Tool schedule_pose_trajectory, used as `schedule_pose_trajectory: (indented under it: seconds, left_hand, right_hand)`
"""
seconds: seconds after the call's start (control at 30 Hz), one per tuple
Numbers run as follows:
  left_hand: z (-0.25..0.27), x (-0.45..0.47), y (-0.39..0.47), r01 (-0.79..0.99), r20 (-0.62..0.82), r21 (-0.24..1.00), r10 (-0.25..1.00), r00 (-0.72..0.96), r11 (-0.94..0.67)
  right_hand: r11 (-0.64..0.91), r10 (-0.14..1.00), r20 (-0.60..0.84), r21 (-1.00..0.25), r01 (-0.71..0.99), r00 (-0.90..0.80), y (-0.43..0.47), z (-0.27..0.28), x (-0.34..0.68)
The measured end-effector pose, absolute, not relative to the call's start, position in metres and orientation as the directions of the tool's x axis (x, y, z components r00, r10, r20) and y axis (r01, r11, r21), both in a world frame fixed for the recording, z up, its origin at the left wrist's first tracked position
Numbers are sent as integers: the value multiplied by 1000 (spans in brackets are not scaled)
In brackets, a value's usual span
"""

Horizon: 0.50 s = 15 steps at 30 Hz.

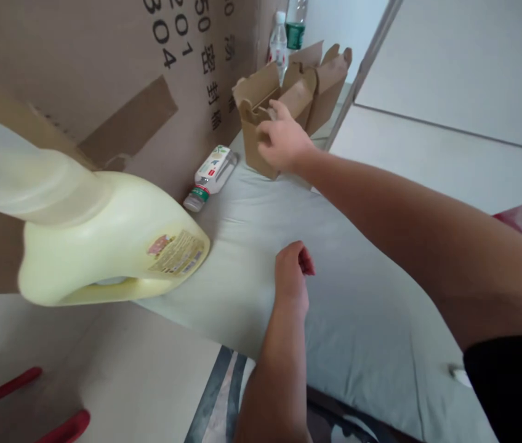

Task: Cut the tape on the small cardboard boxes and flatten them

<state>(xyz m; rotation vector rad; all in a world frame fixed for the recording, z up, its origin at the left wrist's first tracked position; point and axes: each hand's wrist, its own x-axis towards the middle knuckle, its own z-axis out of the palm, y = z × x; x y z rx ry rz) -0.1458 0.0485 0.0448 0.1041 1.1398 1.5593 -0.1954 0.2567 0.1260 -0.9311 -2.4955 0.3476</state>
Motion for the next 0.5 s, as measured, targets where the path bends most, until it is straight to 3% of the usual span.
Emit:
schedule_pose_trajectory:
  seconds: [0.13, 0.23, 0.37, 0.5]
  left_hand:
    - [44, -156, 48, -724, -482, 687, 787, -386, 65]
    - [41, -162, 43, -668, -438, 744, 751, -494, -6]
    - [38, -172, 26, -480, -325, 858, 532, -782, -182]
    - [44, -178, 9, -367, -243, 876, 372, -896, -312]
  right_hand:
    - [798, 602, 303, -271, 538, -739, 273, 113, -206]
    - [832, 550, 376, -319, 454, -746, 250, 105, -169]
    - [837, 528, 481, -436, 332, -700, 170, 113, -77]
    - [823, 508, 497, -521, 226, -704, 62, 131, 38]
